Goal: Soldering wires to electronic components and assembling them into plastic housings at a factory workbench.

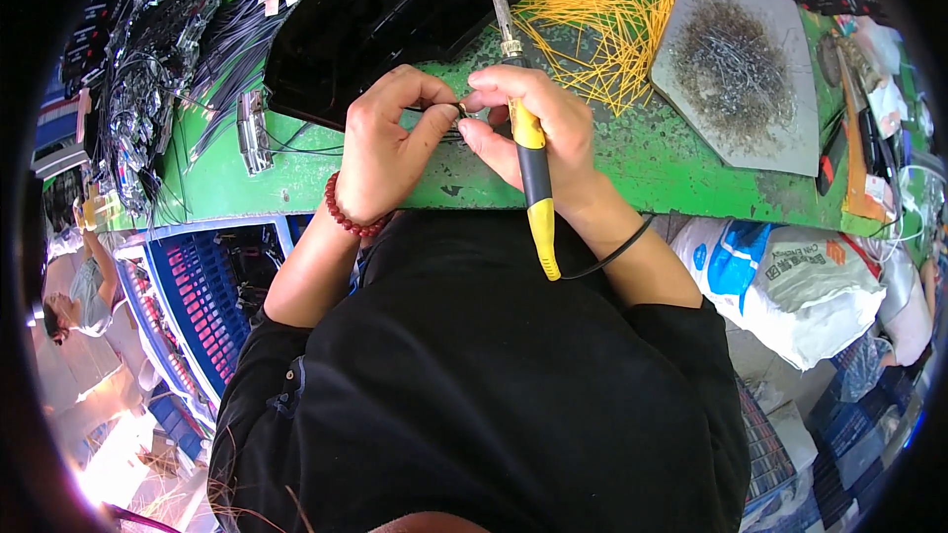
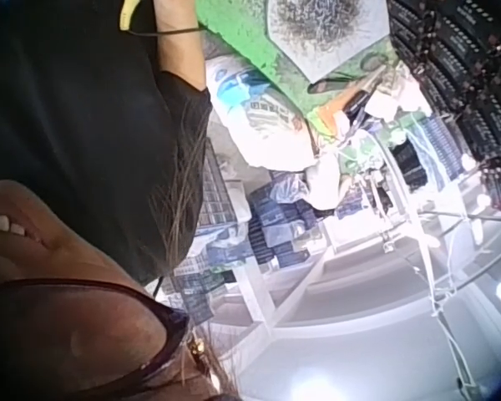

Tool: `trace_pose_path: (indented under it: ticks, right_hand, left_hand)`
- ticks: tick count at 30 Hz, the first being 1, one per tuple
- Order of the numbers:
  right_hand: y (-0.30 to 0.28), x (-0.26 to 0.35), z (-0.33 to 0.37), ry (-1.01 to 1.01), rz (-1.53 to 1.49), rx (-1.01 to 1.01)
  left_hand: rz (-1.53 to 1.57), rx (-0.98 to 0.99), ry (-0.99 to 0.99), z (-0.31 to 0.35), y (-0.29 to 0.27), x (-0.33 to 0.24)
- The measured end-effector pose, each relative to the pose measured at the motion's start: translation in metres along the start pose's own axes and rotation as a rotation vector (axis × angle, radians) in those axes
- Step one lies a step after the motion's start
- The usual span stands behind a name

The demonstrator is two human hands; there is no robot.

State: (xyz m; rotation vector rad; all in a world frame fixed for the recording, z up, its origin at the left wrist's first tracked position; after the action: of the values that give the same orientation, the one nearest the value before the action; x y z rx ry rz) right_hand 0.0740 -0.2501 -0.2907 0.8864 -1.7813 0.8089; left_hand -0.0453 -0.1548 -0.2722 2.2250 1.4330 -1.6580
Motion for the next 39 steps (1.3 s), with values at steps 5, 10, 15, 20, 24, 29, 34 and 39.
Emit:
trace_pose_path:
  ticks: [5,10,15,20,24,29,34,39]
  right_hand:
    - [-0.001,0.0,0.002,-0.056,0.022,-0.027]
    - [-0.001,-0.003,0.001,0.009,0.058,-0.032]
    - [-0.003,-0.019,0.001,0.208,-0.031,-0.06]
    - [-0.001,-0.011,-0.004,0.176,-0.018,-0.052]
    - [0.005,-0.015,0.006,0.217,-0.001,-0.003]
    - [-0.002,-0.019,0.016,0.251,0.059,-0.016]
    - [-0.014,-0.024,0.022,0.284,0.079,-0.034]
    - [-0.008,-0.018,0.014,0.11,0.084,-0.004]
  left_hand:
    - [-0.001,0.005,0.007,0.001,-0.001,-0.004]
    - [0.02,0.04,0.007,0.002,0.002,-0.006]
    - [0.007,0.015,0.048,-0.002,0.005,-0.002]
    - [-0.107,-0.055,0.142,-0.006,-0.009,-0.006]
    - [-0.173,-0.082,0.145,0.011,-0.007,-0.002]
    - [-0.11,-0.103,0.172,0.017,0.004,-0.003]
    - [-0.089,-0.122,0.19,0.017,0.012,-0.012]
    - [-0.105,-0.118,0.2,0.015,0.007,-0.011]
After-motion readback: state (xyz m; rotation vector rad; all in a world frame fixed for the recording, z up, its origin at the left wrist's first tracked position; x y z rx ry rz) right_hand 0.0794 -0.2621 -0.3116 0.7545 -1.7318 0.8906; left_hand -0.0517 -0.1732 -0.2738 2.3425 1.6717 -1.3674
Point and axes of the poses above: each hand's wrist, its own z-axis away from the middle knuckle, its own y-axis out of the palm, x = y × z, the point moved 6 cm from there along -z, towards the middle knuckle, and after that the axes turned 12 degrees about y, right-handed, at the moved point
